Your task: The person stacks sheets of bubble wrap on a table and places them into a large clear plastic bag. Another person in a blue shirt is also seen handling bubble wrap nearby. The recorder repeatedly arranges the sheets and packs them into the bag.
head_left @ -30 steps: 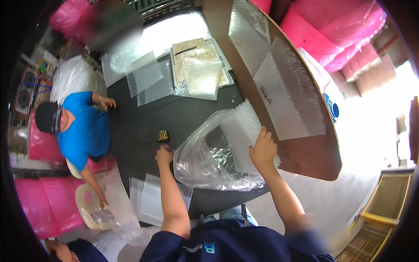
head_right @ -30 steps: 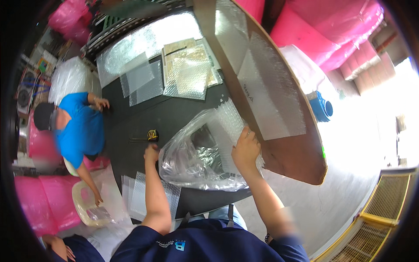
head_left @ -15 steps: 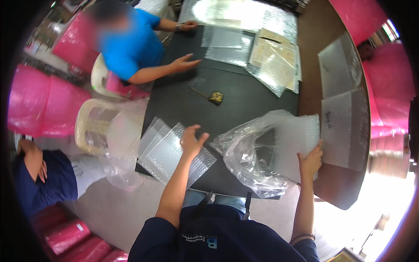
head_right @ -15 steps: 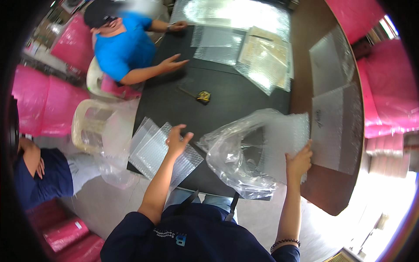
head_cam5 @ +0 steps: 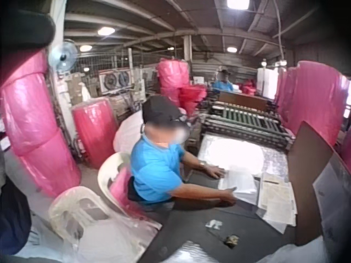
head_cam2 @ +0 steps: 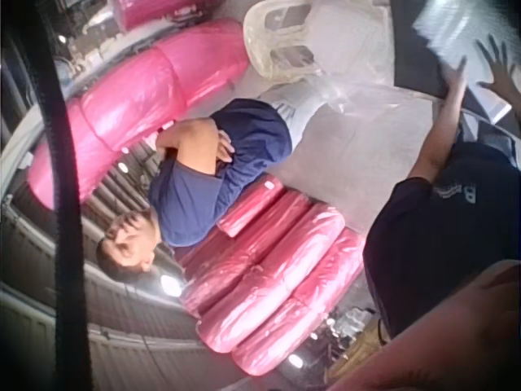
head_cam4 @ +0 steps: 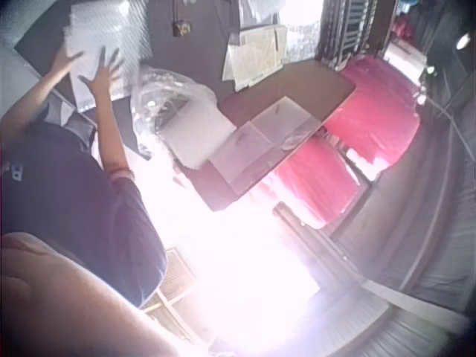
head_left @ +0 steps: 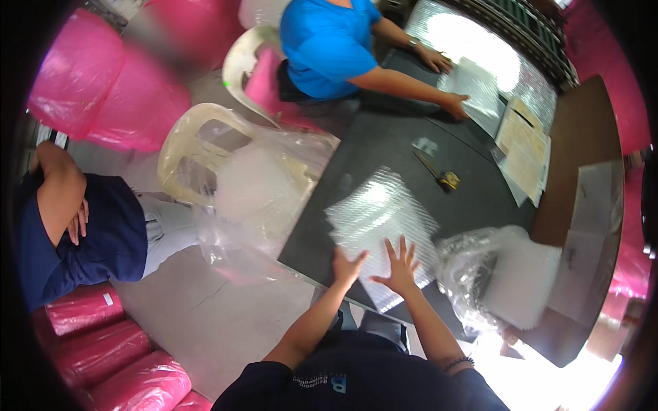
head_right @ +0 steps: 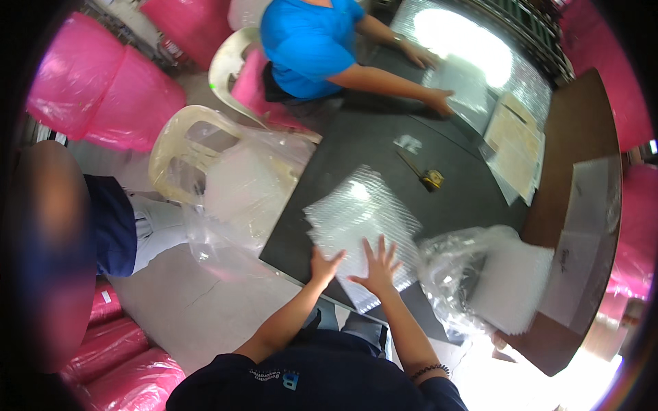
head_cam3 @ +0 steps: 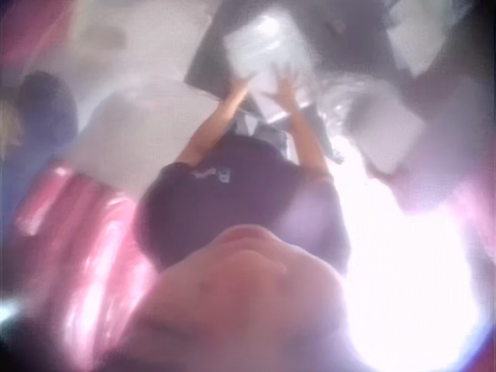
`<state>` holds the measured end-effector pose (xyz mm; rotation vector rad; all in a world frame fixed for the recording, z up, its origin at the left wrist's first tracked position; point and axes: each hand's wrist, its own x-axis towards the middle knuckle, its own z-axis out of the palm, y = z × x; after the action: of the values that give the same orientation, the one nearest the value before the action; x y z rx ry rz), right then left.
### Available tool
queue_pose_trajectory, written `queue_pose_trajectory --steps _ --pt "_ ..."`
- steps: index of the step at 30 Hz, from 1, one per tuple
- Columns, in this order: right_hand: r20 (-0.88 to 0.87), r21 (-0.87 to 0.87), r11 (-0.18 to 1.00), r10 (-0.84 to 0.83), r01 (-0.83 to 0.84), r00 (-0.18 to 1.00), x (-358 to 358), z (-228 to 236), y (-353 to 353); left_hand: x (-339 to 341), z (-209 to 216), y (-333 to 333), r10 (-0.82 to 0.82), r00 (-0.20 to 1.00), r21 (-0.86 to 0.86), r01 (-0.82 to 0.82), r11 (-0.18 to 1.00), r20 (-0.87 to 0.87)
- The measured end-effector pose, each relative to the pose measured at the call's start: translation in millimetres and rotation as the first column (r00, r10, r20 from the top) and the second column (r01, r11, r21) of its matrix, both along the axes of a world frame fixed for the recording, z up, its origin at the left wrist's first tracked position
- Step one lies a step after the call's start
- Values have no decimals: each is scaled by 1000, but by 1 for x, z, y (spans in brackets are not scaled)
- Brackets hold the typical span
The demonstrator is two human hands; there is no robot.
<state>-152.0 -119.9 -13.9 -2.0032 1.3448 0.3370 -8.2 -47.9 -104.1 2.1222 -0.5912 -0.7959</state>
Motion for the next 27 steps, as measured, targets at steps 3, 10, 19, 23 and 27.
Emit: queue_pose_trajectory --steps 3,10,19,23,27 --pt "-176 -70 998 -18 6 984 -5 -31 7 66 34 -32 -96 989 -97 85 992 -115" --pt "-217 -85 996 -20 1 976 -4 -46 6 320 -50 -60 466 257 24 -856 516 -847" --pt "-268 -19 1000 -16 11 963 0 -42 0 392 -120 -117 606 -197 403 -887 225 -771" --pt "-295 -42 999 -7 -5 955 -3 -47 4 356 -104 -129 711 -52 418 -838 350 -701" --pt "-242 -108 994 4 -31 970 -8 -53 8 354 -110 -141 539 18 122 -967 224 -842"
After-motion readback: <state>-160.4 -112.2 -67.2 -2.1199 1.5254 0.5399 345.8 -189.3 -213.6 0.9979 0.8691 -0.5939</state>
